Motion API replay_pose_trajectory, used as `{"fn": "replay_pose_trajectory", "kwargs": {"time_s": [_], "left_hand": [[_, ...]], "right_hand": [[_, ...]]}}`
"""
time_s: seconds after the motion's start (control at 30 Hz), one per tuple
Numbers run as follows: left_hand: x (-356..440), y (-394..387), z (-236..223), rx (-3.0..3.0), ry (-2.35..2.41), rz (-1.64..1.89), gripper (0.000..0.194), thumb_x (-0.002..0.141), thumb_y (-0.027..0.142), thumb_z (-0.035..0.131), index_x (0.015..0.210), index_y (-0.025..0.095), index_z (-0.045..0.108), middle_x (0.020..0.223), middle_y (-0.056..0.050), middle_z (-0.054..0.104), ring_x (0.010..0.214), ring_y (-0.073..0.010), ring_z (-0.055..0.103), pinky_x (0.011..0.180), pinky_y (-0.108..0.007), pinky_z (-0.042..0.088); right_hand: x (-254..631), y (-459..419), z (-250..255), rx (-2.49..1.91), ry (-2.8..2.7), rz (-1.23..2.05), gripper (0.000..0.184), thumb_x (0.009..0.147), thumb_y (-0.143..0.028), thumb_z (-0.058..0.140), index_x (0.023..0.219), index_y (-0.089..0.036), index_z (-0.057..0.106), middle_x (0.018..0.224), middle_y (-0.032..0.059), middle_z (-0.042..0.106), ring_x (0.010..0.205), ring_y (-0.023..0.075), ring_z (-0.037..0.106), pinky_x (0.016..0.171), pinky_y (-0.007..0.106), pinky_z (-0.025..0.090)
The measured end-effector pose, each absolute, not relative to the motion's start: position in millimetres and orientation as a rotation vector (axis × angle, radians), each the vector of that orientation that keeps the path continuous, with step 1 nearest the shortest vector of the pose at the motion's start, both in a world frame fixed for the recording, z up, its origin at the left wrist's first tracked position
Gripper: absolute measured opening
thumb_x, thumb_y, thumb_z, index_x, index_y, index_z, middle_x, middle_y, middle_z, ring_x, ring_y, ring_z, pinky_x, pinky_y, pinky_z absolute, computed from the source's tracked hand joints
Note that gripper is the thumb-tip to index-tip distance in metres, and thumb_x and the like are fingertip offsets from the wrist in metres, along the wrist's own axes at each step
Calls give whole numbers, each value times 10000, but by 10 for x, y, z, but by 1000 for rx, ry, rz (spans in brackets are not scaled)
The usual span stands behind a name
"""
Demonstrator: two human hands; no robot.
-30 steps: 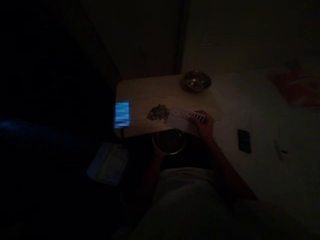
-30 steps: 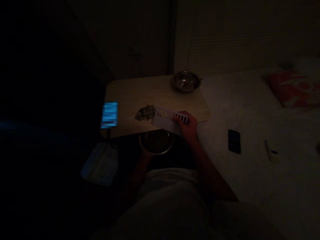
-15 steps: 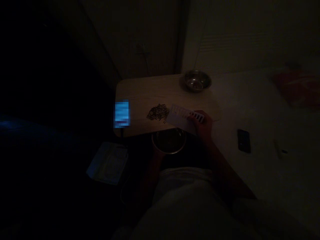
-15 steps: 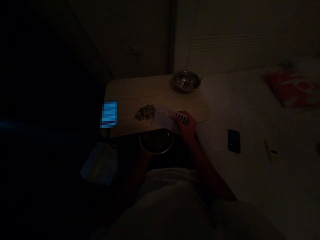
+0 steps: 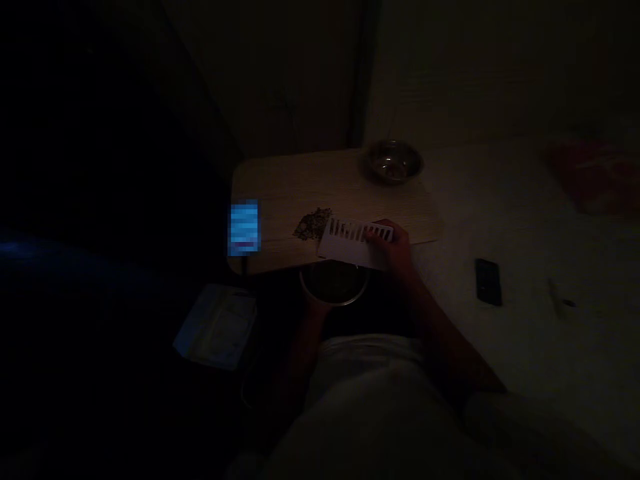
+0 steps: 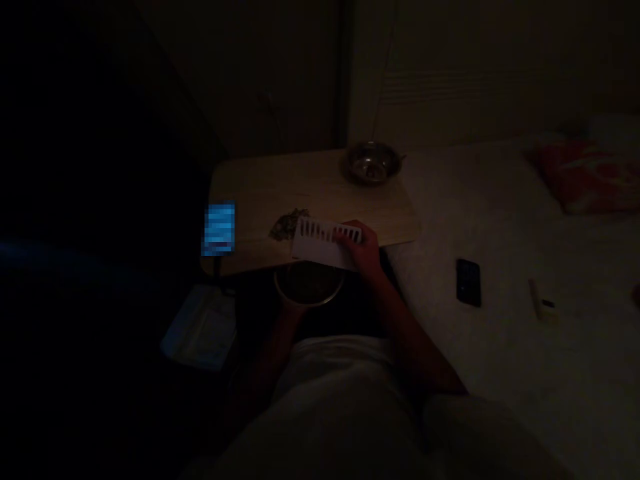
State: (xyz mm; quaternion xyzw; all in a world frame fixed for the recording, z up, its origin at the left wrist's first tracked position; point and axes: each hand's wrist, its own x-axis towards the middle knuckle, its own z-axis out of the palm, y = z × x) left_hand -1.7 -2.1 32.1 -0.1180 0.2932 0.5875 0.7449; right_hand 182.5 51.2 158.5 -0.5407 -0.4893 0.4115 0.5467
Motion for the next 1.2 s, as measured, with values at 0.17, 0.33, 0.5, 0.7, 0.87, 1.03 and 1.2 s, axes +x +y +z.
{"fn": "replay_pose_trajectory", "kwargs": {"time_s": [0.17, 0.33, 0.5, 0.7, 0.87, 1.03, 1.2], "left_hand": [[-26, -21, 247, -162, 612, 1277, 743, 894, 765, 426, 1409, 268, 626, 1563, -73, 548, 1574, -366, 308, 1279, -631, 242], [-39, -48, 232, -166, 608, 1260, 778, 847, 784, 491, 1424, 276, 610, 1528, -73, 581, 1563, -371, 329, 1272, -639, 260], [-49, -39, 204, -173, 629, 1286, 777, 866, 780, 463, 1438, 270, 593, 1539, -69, 570, 1557, -353, 349, 1288, -619, 234], [-70, -29, 118, -209, 651, 1267, 712, 887, 733, 477, 1417, 276, 604, 1560, -48, 551, 1552, -327, 365, 1294, -587, 249], [-62, -43, 93, -198, 635, 1280, 712, 872, 747, 487, 1364, 255, 640, 1561, -58, 550, 1541, -360, 377, 1289, -617, 246], [-68, -48, 98, -178, 619, 1254, 750, 865, 760, 494, 1426, 274, 602, 1551, -66, 559, 1556, -347, 354, 1274, -615, 280], [-61, -41, 146, -202, 654, 1274, 747, 885, 749, 471, 1438, 261, 589, 1561, -71, 549, 1562, -342, 344, 1290, -605, 247]], "right_hand": [[1934, 504, 1531, -1244, -1173, 1031, 308, 644, -452, 850, 755, -221, 680, 690, -30, 643, 633, 137, 535, 603, 273, 443], [2012, 513, 1523, -1292, -1014, 866, 303, 636, -430, 832, 791, -221, 677, 721, -16, 651, 653, 148, 550, 617, 282, 444], [2001, 496, 1588, -1329, -1078, 764, 276, 683, -437, 802, 802, -224, 673, 735, -6, 649, 673, 160, 554, 626, 293, 458], [1956, 487, 1604, -1342, -1082, 666, 243, 707, -414, 801, 787, -221, 676, 707, -22, 627, 658, 148, 534, 608, 281, 443], [1924, 503, 1592, -1316, -1080, 682, 233, 726, -396, 802, 817, -209, 696, 728, -16, 645, 667, 146, 547, 616, 278, 447], [1870, 512, 1618, -1332, -1102, 680, 241, 727, -416, 787, 817, -220, 681, 740, -15, 653, 686, 155, 560, 634, 281, 467], [1887, 518, 1629, -1324, -1121, 738, 249, 707, -419, 800, 797, -220, 682, 724, -14, 646, 664, 153, 550, 611, 279, 452]]}}
